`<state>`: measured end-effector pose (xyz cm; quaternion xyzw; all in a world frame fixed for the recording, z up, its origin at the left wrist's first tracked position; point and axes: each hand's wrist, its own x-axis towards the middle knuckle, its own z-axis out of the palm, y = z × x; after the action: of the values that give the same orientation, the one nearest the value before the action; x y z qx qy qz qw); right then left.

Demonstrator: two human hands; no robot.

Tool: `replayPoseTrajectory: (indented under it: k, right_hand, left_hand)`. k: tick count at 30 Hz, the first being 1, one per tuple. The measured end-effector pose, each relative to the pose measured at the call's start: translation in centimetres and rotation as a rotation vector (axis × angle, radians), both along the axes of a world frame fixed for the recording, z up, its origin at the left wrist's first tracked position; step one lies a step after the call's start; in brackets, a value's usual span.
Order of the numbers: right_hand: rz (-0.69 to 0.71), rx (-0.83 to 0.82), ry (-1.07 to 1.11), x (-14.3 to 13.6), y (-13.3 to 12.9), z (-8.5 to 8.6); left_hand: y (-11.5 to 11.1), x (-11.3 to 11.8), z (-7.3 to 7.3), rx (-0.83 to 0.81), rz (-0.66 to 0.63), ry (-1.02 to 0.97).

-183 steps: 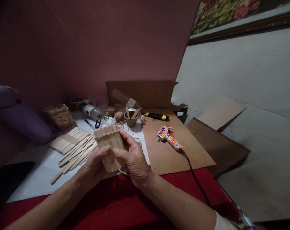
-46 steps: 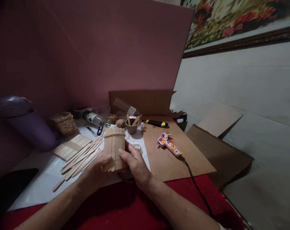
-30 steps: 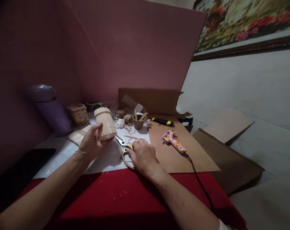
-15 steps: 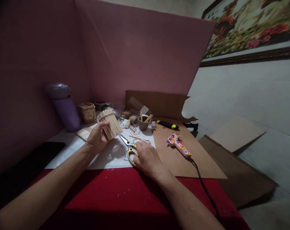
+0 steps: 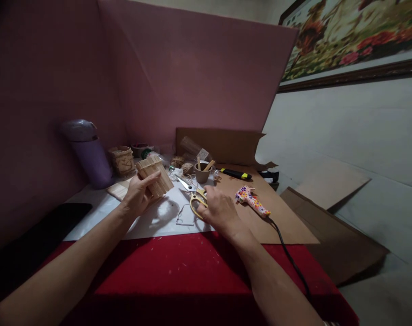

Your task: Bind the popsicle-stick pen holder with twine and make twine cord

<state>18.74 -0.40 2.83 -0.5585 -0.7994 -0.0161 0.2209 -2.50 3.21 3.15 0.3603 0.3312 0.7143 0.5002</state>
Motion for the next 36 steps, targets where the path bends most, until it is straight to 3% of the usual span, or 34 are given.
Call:
replayPoseTrajectory:
  k: [4, 9, 15, 18, 22, 26, 36]
  right_hand:
    - [-0.078, 0.005, 0.062, 1.8, 1.0, 0.7]
    - [-0.087, -0.069, 0.209, 2.6, 2.1, 0.3]
    - [0.049, -0.364, 0.979, 2.6, 2.9, 0.1]
    - [0.123, -0.493, 1.157, 2.7, 2.6, 0.7]
    - [0.249, -0.678, 1.248, 2.4, 1.8, 1.1]
    - [0.259, -0.78, 1.291, 1.4, 1.1, 0.9]
    - [0.315, -0.595, 1.214, 0.6, 0.7, 0.7]
  left_hand:
    - [-0.1, 0.1, 0.0, 0.015, -0.043, -0.015]
    - [-0.1, 0.1, 0.0, 0.012, -0.046, 0.014]
    - [0.3, -0.1, 0.2, 0.015, 0.087, 0.044]
    - [0.3, -0.1, 0.1, -0.009, 0.066, 0.047]
    - [0.0, 0.0, -0.2, 0.03, -0.01, 0.058]
    - [0.0, 0.0, -0.4, 0.059, -0.039, 0.066]
    - [-0.6, 0.6, -0.4, -0.018, -0.153, 0.078]
